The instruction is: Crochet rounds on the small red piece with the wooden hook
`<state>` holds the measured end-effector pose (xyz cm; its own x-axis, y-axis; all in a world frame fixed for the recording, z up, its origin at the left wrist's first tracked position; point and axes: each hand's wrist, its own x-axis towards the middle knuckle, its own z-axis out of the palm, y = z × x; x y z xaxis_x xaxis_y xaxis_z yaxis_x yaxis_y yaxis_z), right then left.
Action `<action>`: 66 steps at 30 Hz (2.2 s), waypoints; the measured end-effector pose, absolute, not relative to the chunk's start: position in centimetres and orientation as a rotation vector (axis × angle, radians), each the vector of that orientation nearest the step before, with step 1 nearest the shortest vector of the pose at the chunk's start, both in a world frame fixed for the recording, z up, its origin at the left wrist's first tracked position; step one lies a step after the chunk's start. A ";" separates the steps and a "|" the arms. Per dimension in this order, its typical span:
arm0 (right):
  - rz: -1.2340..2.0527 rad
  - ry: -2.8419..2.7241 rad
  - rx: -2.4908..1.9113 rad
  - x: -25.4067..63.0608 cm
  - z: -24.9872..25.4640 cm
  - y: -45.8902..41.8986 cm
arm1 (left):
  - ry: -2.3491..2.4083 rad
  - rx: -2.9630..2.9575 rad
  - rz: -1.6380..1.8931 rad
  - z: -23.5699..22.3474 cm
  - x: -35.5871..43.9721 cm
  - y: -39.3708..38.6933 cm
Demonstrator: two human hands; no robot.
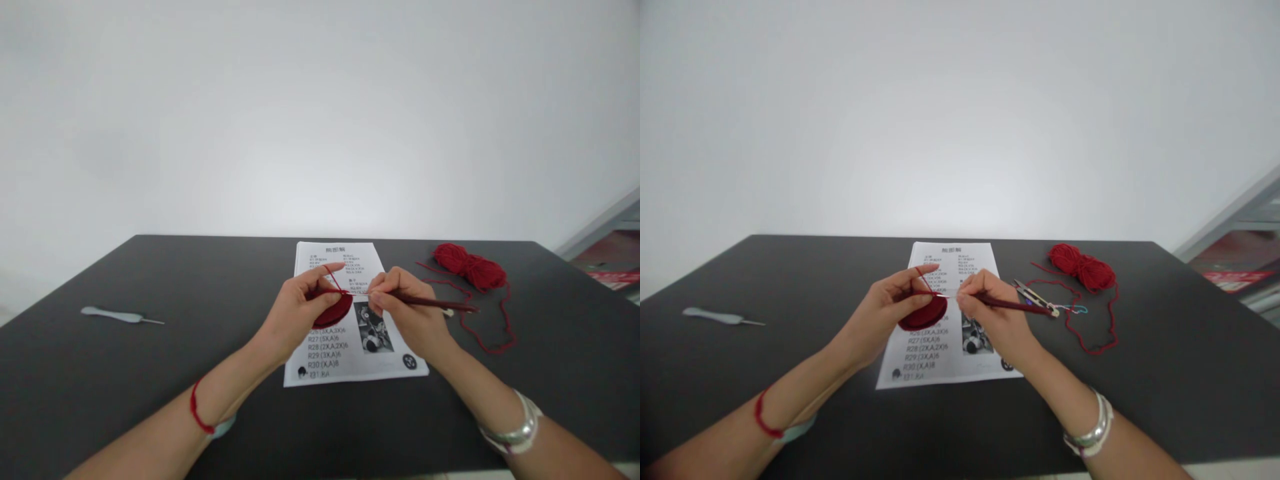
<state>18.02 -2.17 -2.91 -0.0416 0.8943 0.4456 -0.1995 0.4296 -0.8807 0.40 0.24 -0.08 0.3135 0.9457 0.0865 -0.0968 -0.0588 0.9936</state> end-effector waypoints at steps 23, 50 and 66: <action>0.868 -1.417 -0.664 17.3 -4.2 -2.2 | 0.744 0.725 0.871 0.2 0.6 0.3; 1.111 -1.486 -0.629 19.1 -1.8 -2.1 | 0.621 0.904 0.492 0.9 -2.3 2.2; 1.153 -1.522 -0.594 19.4 -1.8 -2.2 | 0.649 0.870 0.444 1.2 -2.5 2.1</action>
